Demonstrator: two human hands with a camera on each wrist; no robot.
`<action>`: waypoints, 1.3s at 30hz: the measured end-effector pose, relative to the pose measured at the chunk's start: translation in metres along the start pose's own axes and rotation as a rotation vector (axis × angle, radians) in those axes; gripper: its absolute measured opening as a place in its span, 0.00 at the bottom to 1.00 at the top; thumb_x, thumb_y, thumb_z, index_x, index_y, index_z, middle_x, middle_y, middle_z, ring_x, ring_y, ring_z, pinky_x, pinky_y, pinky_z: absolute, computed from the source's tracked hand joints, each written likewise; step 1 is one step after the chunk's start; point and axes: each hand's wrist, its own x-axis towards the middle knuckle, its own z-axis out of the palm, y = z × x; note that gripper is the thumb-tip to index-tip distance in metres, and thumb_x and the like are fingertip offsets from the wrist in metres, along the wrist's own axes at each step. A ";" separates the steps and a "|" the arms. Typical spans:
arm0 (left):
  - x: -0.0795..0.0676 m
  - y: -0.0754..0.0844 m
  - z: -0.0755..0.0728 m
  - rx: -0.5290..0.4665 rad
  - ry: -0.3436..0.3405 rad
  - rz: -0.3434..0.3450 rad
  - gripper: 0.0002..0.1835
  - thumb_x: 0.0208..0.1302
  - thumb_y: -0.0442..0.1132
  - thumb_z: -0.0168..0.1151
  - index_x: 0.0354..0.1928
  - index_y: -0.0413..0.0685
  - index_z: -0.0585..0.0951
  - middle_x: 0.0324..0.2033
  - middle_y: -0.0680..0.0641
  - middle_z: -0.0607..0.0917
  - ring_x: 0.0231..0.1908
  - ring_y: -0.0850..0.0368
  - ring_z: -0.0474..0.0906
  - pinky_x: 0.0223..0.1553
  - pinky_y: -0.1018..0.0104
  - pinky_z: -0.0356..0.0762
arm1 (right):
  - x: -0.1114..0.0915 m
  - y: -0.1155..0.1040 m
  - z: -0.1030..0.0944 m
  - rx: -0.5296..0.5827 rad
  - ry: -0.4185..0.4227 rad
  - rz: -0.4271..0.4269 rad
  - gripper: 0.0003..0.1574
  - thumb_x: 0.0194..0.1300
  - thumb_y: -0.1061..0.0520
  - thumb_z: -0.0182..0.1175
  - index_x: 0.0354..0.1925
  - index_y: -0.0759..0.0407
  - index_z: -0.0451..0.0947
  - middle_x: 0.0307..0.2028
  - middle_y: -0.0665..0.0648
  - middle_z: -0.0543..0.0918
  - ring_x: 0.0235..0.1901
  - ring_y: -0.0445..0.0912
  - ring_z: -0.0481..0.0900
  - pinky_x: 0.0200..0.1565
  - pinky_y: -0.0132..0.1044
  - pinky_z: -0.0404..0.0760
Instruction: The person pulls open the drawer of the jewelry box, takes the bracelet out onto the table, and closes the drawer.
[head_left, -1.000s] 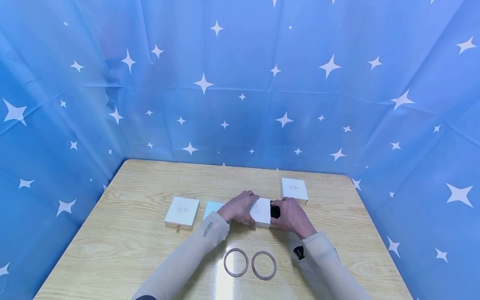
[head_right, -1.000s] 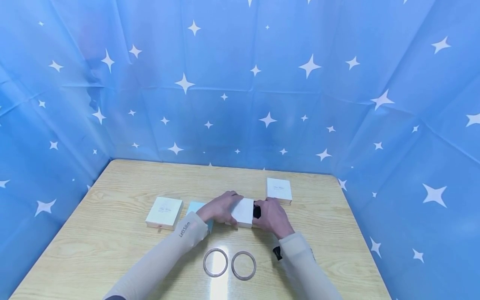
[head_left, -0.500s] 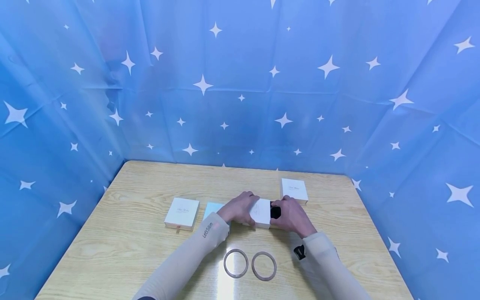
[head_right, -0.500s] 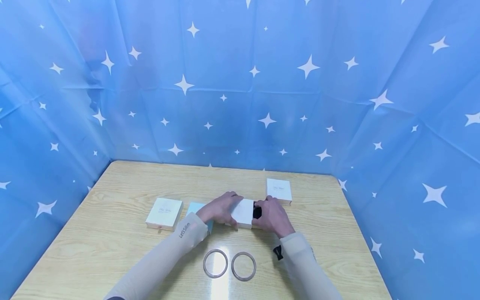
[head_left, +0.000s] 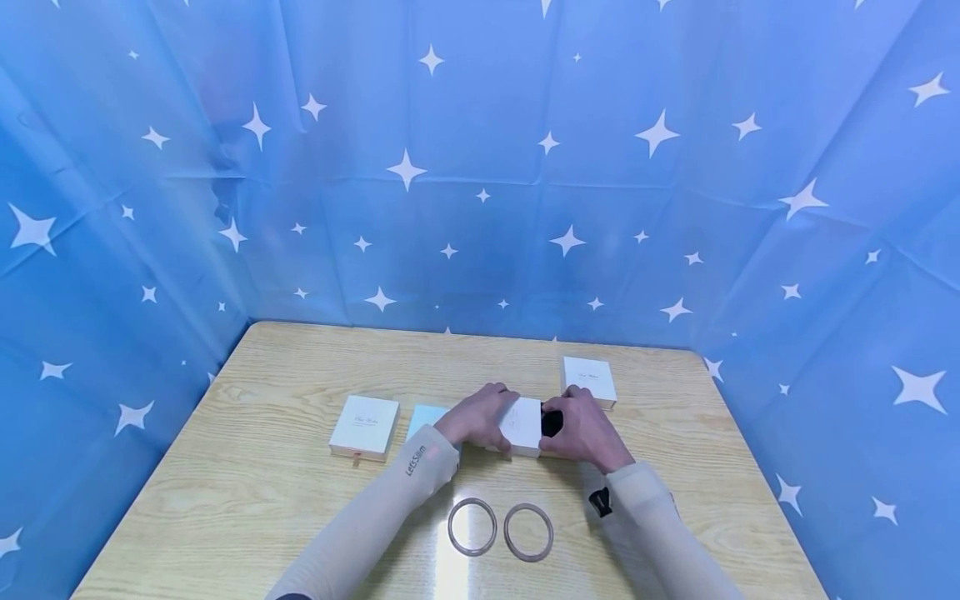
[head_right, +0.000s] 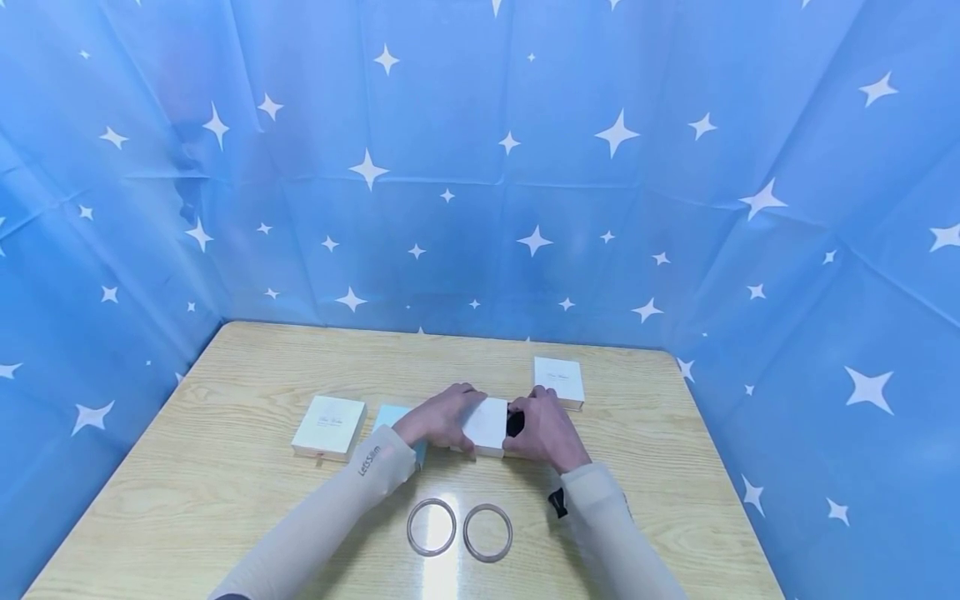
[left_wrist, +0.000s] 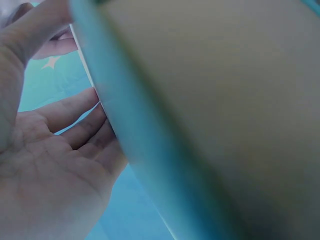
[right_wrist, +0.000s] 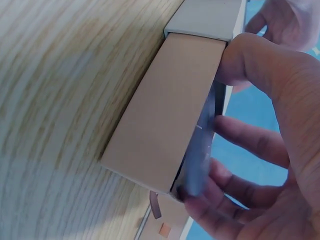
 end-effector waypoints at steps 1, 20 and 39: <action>0.000 0.000 0.000 -0.002 0.000 -0.002 0.54 0.41 0.48 0.87 0.74 0.51 0.70 0.62 0.49 0.76 0.54 0.58 0.73 0.59 0.63 0.77 | 0.000 0.000 0.000 0.002 -0.005 0.004 0.33 0.41 0.47 0.79 0.48 0.57 0.89 0.42 0.59 0.83 0.40 0.52 0.75 0.41 0.44 0.80; -0.001 0.000 -0.001 0.005 -0.009 -0.004 0.55 0.43 0.50 0.86 0.75 0.52 0.68 0.67 0.48 0.74 0.63 0.54 0.71 0.67 0.59 0.74 | -0.009 0.003 -0.009 0.022 0.033 0.012 0.30 0.45 0.48 0.77 0.49 0.55 0.87 0.41 0.59 0.81 0.39 0.51 0.75 0.38 0.45 0.81; -0.001 0.000 0.000 0.001 -0.005 -0.011 0.56 0.41 0.50 0.86 0.75 0.52 0.68 0.69 0.48 0.73 0.67 0.53 0.71 0.69 0.57 0.73 | -0.032 0.005 -0.020 0.102 0.081 0.007 0.27 0.53 0.48 0.76 0.52 0.53 0.85 0.45 0.60 0.83 0.36 0.50 0.76 0.38 0.41 0.77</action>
